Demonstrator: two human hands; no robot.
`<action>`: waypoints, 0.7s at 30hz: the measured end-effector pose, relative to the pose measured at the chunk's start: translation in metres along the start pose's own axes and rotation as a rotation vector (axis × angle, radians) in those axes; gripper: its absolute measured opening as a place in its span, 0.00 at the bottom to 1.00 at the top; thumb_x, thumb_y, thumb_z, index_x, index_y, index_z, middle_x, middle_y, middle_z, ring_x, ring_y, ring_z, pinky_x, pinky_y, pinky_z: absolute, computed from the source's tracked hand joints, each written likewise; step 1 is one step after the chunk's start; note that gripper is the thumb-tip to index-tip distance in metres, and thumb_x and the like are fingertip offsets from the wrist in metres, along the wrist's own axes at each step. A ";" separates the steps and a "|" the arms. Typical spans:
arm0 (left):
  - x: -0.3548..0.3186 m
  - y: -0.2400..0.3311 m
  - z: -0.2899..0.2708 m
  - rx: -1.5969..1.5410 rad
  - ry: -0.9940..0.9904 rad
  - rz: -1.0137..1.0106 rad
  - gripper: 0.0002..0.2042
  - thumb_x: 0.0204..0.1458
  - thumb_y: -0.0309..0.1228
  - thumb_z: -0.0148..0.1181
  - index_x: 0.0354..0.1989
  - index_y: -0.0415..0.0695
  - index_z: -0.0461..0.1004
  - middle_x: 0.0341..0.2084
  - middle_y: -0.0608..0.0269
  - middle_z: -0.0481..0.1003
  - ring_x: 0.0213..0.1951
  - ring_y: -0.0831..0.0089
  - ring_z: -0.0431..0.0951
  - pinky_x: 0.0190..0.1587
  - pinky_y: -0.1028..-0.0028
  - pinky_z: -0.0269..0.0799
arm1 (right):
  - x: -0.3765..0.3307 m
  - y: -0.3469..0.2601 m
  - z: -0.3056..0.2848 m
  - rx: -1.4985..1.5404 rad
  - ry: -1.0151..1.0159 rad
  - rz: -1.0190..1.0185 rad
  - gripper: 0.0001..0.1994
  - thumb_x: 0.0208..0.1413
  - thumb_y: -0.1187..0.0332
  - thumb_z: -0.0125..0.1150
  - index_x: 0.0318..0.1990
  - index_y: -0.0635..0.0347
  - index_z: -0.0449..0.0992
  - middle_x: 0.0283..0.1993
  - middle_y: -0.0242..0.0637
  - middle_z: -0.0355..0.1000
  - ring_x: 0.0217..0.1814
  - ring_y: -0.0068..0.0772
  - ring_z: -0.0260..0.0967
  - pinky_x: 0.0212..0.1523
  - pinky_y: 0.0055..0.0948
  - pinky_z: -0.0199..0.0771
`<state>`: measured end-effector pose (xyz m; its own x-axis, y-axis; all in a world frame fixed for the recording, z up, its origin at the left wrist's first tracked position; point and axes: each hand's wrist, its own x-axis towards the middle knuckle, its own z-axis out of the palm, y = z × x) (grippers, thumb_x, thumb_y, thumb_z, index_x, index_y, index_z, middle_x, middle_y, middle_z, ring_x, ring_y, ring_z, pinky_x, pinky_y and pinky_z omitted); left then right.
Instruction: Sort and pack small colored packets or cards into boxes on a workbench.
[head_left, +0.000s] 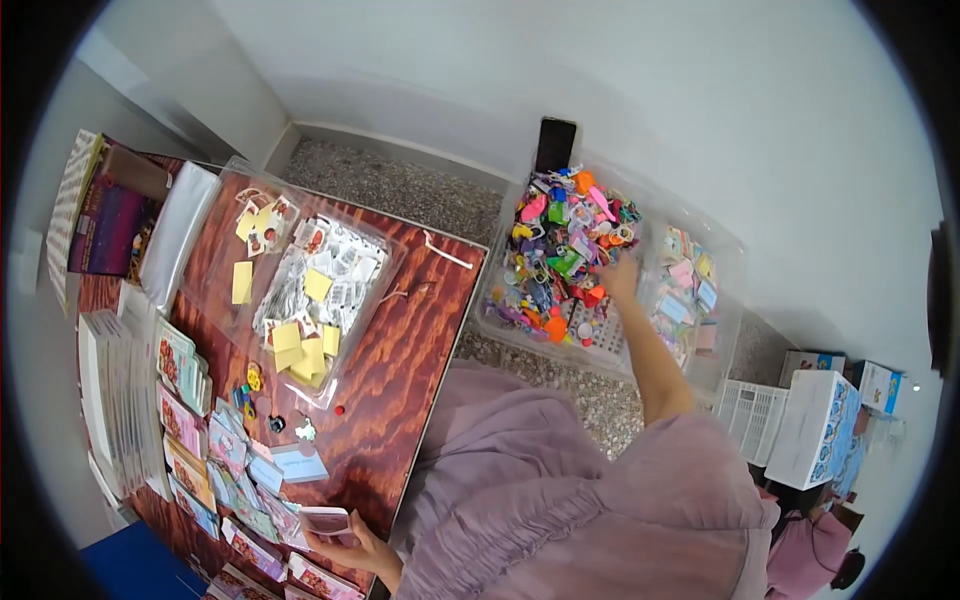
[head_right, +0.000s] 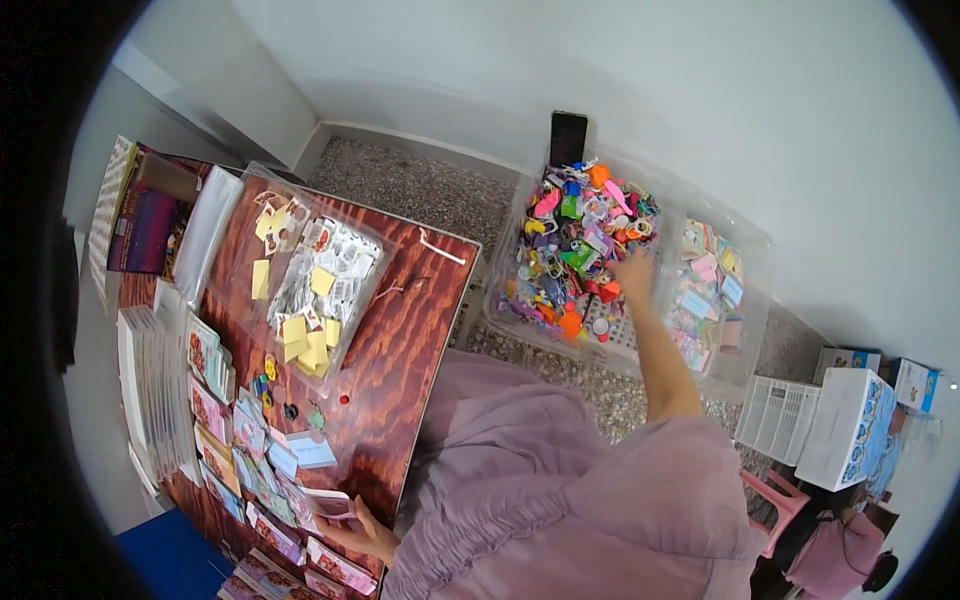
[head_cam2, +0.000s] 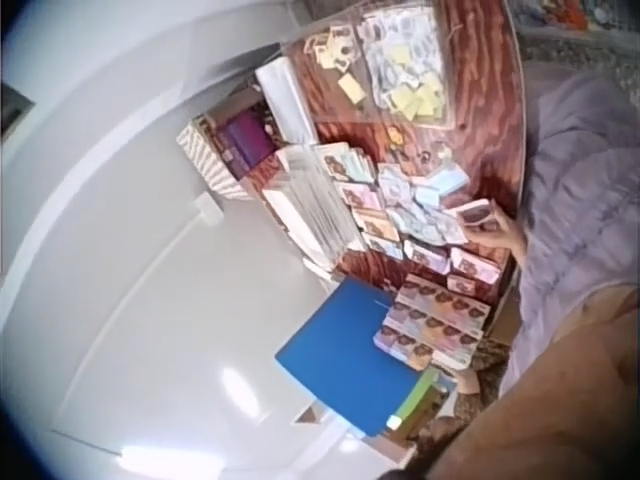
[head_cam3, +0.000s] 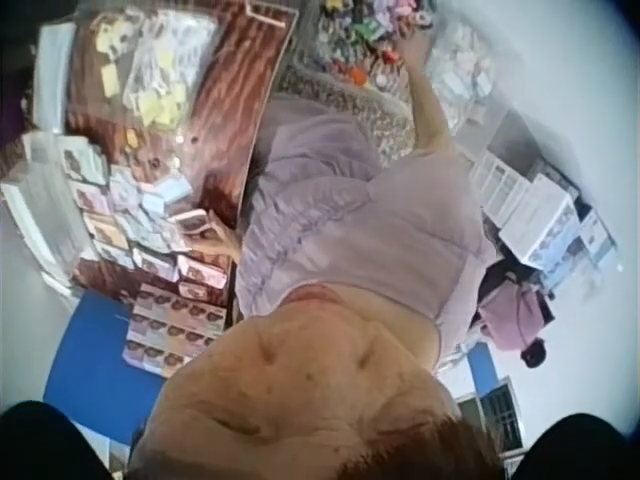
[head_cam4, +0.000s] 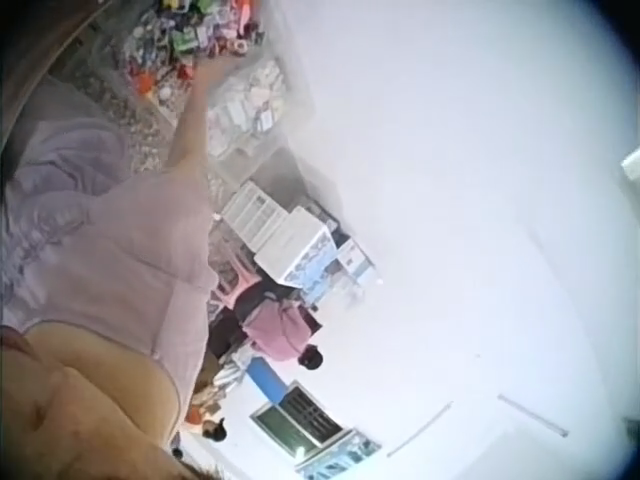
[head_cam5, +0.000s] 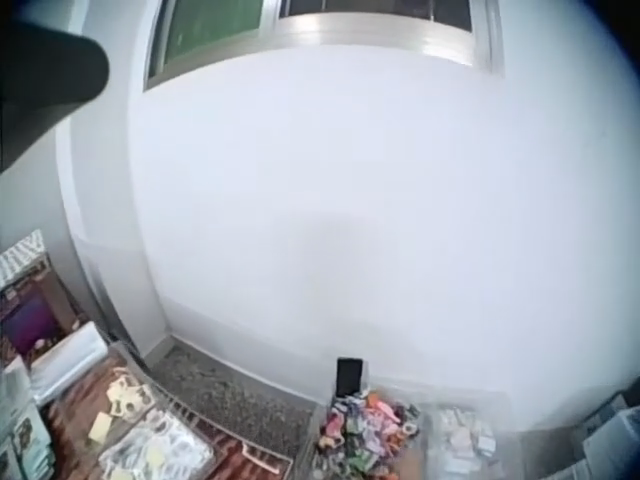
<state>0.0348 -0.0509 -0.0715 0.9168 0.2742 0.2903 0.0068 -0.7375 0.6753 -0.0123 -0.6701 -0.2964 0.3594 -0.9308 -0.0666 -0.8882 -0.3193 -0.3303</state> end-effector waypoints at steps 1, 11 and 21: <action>-0.001 0.002 -0.001 -0.004 0.025 -0.013 0.37 0.54 0.34 0.68 0.68 0.34 0.56 0.63 0.43 0.61 0.63 0.51 0.64 0.64 0.56 0.64 | 0.017 -0.005 -0.007 0.083 0.033 -0.019 0.36 0.39 0.62 0.77 0.58 0.62 0.71 0.54 0.56 0.71 0.58 0.56 0.68 0.58 0.45 0.69; -0.001 0.005 0.007 0.031 0.092 -0.094 0.37 0.49 0.30 0.72 0.65 0.32 0.58 0.61 0.47 0.63 0.61 0.55 0.66 0.63 0.60 0.64 | 0.190 0.033 0.003 0.197 -0.183 -0.248 0.46 0.36 0.55 0.80 0.64 0.59 0.64 0.53 0.49 0.76 0.54 0.47 0.75 0.53 0.47 0.72; -0.027 0.058 -0.013 0.111 0.167 -0.096 0.39 0.37 0.28 0.78 0.61 0.38 0.64 0.55 0.52 0.69 0.56 0.57 0.71 0.58 0.63 0.67 | 0.089 -0.012 0.039 -0.170 0.009 -0.191 0.42 0.41 0.59 0.73 0.66 0.55 0.61 0.51 0.53 0.74 0.55 0.59 0.71 0.56 0.52 0.69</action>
<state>0.0048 -0.0928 -0.0316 0.8309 0.4379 0.3432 0.1428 -0.7640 0.6292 0.0415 -0.7422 -0.3352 0.5237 -0.8519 -0.0090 -0.8399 -0.5144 -0.1732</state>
